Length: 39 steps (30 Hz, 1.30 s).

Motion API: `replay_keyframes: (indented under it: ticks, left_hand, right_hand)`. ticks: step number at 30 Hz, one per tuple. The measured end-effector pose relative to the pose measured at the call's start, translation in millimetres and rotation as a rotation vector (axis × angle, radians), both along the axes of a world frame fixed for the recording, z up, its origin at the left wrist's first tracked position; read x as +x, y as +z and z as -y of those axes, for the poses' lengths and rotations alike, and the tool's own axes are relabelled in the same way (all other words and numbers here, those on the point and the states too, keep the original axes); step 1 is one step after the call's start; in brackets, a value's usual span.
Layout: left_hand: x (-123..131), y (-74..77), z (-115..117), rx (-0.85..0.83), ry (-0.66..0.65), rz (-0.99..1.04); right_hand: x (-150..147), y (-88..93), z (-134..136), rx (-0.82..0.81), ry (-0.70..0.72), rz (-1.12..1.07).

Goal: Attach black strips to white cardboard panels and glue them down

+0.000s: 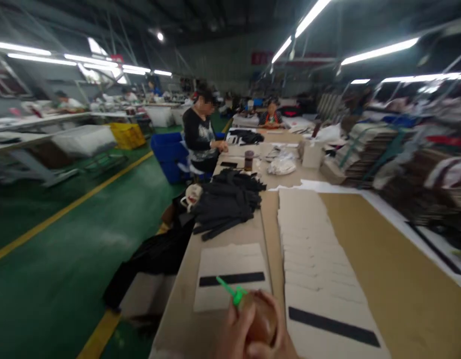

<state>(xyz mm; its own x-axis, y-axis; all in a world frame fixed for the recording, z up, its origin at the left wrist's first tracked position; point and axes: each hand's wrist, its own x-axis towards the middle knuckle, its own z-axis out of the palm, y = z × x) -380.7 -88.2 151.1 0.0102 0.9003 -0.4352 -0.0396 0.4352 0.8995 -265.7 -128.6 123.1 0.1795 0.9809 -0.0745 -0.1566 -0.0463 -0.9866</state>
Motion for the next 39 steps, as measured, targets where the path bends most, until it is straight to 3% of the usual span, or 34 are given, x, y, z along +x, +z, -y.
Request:
replay_keyframes:
  ticks: [1,4,8,12,15,19,23,26,29,32,36,39]
  left_hand:
    - [-4.1,-3.1,2.0,-0.053,-0.144,0.116]
    - [-10.2,-12.7,2.9,-0.053,-0.275,0.281]
    - [-14.7,-22.9,3.3,-0.042,-0.351,0.310]
    - [-14.5,-28.0,2.3,-0.010,-0.367,0.453]
    - [-14.2,-33.0,-2.0,0.043,-0.397,0.421]
    - [-32.4,-58.1,-21.6,0.246,-0.476,0.115]
    - [-71.1,-93.9,-61.2,0.444,-0.411,-0.667]
    - [-96.3,-115.2,-88.0,0.578,-0.523,-1.054]
    - [-110.3,-130.5,-98.7,0.624,-0.596,-1.189]
    - [-115.0,-139.6,-96.3,0.650,-0.551,-1.244]
    - [-115.6,-143.1,-91.3,0.689,-0.511,-1.266]
    - [-116.4,-143.0,-91.6,0.686,-0.510,-1.268]
  right_hand:
    - [-0.6,-7.5,0.9,-0.051,0.013,-0.056]
    - [2.4,-22.9,5.9,-0.220,-0.032,-0.023]
    - [3.3,-30.6,15.0,-0.265,-0.042,-0.001]
    - [-3.7,-38.1,12.8,-0.214,-0.119,-0.169]
    - [-7.4,-40.9,4.7,-0.227,-0.114,-0.327]
    - [-4.4,-41.7,-2.9,-0.297,-0.149,-0.443]
    - [6.9,-40.0,-3.9,-0.415,-0.307,-0.551]
    - [14.0,-33.5,-9.9,-0.427,-0.249,-0.562]
    - [14.7,-26.8,-26.4,-0.386,-0.175,-0.480]
    - [9.7,-26.7,-50.0,-0.368,-0.163,-0.302]
    - [-4.2,-37.7,-82.4,-0.355,-0.168,0.096]
    - [-19.9,-49.0,-104.2,-0.251,-0.131,0.294]
